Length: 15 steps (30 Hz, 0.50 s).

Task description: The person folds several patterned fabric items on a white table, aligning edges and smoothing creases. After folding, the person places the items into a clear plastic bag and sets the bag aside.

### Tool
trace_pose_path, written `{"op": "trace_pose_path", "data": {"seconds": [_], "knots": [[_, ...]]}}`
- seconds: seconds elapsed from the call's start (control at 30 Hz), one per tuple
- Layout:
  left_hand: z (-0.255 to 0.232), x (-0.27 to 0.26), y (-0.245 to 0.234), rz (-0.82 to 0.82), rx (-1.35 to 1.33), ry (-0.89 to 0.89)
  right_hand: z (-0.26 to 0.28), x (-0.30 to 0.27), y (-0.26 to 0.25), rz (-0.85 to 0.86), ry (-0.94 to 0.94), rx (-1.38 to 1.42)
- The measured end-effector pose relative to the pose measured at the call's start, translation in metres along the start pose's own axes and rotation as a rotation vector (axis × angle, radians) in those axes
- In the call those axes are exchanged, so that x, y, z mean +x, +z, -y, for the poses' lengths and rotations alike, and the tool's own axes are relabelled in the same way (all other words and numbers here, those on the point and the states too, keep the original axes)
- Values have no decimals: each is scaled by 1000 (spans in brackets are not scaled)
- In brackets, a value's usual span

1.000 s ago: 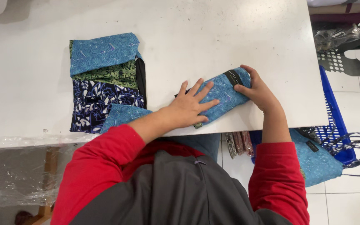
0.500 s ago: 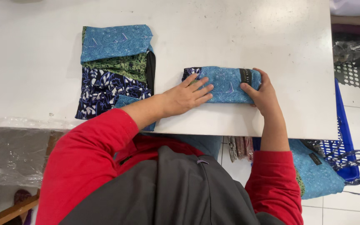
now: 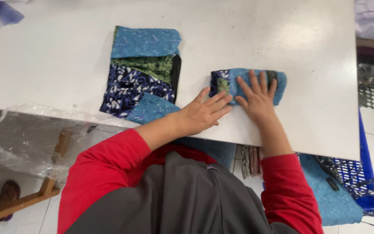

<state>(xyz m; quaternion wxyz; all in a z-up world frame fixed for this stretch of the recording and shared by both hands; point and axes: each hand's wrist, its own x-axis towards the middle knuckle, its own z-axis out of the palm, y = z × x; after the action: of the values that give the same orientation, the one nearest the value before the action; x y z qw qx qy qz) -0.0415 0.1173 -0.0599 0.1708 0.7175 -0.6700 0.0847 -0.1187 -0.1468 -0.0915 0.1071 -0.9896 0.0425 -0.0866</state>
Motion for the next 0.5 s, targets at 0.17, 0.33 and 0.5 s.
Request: {"op": "trace_pose_path", "data": {"seconds": [0.17,0.33,0.5], "knots": [[16,-80,-65,-97,133,-270,-21,26,-12,9,57,-84],[74,-145,-124,-106,192,-571,-10,16,-31,-93,41,186],[103,-181,-120,66,166,-534,66,19,-46,-383,-119,126]]}}
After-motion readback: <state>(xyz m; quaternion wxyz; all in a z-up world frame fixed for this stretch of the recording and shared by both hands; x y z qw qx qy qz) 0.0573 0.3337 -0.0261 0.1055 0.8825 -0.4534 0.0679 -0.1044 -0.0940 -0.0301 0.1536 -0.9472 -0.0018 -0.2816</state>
